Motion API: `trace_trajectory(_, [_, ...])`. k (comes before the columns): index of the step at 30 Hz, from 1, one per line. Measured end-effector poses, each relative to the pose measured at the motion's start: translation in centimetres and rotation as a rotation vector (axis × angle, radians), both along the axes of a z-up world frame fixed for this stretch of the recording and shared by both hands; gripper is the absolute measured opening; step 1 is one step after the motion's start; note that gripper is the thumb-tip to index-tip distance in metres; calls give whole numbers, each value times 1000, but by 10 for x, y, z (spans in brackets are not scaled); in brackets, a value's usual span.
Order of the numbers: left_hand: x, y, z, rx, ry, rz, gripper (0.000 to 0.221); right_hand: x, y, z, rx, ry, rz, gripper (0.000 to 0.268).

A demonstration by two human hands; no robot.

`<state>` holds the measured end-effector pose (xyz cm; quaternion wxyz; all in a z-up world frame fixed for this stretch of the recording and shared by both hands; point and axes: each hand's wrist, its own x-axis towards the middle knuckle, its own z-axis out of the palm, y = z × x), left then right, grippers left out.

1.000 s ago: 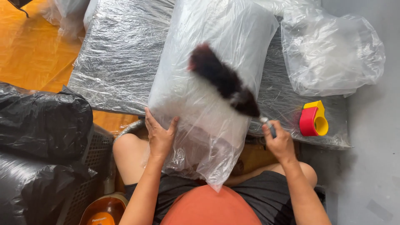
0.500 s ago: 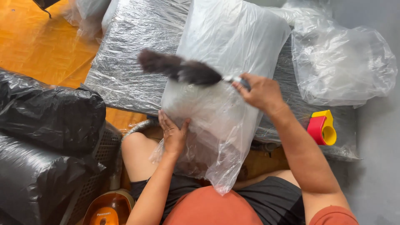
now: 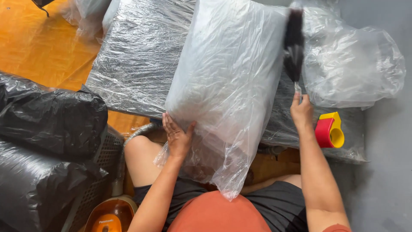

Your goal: The person uses a feather duster to clean a black plastic bag, a plastic-covered table, and a large pillow inside a clear plastic bag while sitting on the floor.

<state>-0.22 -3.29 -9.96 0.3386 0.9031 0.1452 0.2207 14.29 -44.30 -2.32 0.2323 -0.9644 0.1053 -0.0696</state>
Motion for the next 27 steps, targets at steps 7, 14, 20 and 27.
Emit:
trace_trajectory(7, [-6,5,14,-74,0,-22,107,-155,61,-2,96,-168,380,29])
trace_trajectory(14, [-7,6,27,-234,155,-51,103,-168,20,-21,45,-125,332,30])
trace_trajectory(20, [-11,6,50,-301,218,-57,107,-161,39,-4,393,-130,192,27])
trace_trajectory(27, [-17,11,72,-294,197,-28,111,-110,-4,-37,283,-106,-176,35])
